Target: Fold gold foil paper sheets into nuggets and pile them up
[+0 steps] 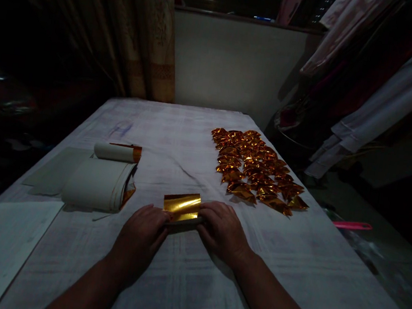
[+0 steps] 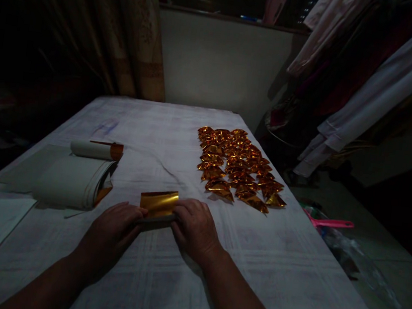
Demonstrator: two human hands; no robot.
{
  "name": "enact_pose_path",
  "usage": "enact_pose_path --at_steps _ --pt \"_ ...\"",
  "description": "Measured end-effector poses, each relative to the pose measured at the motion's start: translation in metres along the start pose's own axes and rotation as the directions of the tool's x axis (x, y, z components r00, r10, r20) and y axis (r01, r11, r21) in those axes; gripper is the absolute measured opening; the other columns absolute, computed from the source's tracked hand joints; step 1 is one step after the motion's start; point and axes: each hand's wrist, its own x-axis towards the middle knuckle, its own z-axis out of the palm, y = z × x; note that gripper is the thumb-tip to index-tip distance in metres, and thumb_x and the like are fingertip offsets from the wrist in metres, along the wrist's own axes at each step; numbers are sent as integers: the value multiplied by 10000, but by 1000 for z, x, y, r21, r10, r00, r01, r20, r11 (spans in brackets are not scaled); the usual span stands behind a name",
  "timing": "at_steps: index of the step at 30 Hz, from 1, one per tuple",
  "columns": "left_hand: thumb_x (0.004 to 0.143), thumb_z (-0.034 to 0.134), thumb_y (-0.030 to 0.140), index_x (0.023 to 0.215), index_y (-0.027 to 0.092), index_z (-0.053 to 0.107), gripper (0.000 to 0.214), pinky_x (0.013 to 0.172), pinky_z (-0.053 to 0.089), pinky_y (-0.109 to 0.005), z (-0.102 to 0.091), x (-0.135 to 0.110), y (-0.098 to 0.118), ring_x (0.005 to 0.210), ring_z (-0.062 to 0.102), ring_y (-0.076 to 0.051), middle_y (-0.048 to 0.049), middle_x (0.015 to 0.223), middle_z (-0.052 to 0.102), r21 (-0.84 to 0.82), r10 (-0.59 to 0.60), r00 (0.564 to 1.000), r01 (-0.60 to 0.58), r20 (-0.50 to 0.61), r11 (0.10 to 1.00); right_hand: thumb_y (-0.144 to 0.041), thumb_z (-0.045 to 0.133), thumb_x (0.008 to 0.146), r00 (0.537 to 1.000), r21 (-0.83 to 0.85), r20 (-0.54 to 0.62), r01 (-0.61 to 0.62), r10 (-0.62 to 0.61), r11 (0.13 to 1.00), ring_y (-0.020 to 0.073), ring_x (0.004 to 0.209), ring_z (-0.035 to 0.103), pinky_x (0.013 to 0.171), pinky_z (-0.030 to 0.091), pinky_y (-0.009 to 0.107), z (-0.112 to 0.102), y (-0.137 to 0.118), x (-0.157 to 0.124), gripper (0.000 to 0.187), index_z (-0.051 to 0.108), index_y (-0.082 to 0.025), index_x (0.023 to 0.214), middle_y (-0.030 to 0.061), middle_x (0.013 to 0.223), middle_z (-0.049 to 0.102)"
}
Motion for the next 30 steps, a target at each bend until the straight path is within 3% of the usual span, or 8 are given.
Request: enact_pose_path --at_steps 3,7,13,16,20,25,28,30 --pt "982 480 245 1034 224 619 150 968 527 -470 0 -1 -1 880 706 -230 -58 978 750 11 -15 1000 16 -21 1000 -186 610 876 1000 50 -7 -6 6 999 261 1058 628 900 459 405 0 2 0 251 638 -221 1124 93 1120 718" --pt "987 471 311 980 228 621 172 838 570 -392 0 -2 -3 863 707 -233 -59 922 739 -30 -105 992 103 -68 994 -219 578 917 997 112 -69 -28 36 993 231 929 650 825 473 359 1 4 0 143 650 -221 1040 73 981 724" --pt "963 479 384 966 234 599 192 653 532 -299 -2 0 2 705 690 -193 -3 788 709 -244 -336 940 311 -64 918 -244 538 927 981 228 -131 -111 144 967 192 787 654 767 488 316 1 0 6 110 643 -225 901 36 817 712" --pt "941 522 446 1117 216 597 299 582 487 -254 -2 2 3 613 634 -151 32 707 652 -413 -459 888 403 -41 817 -297 542 911 948 361 -115 -239 297 901 169 713 641 674 497 271 1 -7 9 126 631 -220 865 20 780 700" --pt "920 564 433 1403 174 476 555 531 435 -216 -1 4 5 543 523 -105 71 656 539 -593 -516 856 398 -35 700 -373 557 875 881 517 -55 -377 469 769 142 612 607 534 457 219 1 -15 14 171 617 -218 836 -6 712 671" --pt "900 596 423 1437 204 472 593 596 516 -238 3 3 2 634 601 -106 -4 890 648 -615 -556 829 412 -52 672 -387 542 856 862 475 -62 -418 503 775 141 558 584 527 429 226 0 -17 20 188 598 -227 774 -20 630 629" --pt "911 584 393 1420 247 488 538 777 590 -321 7 1 -4 911 693 -172 -88 1224 645 -514 -502 854 372 -137 773 -360 535 859 855 353 -50 -469 517 810 150 572 613 533 414 230 2 -13 20 165 610 -236 780 -12 655 668" --pt "941 555 360 1391 261 518 462 934 571 -405 8 -2 -6 1187 632 -238 -115 1398 573 -382 -392 898 298 -197 875 -338 544 862 851 235 -49 -499 523 834 165 610 647 559 413 236 3 -8 19 139 629 -244 806 -8 682 697"
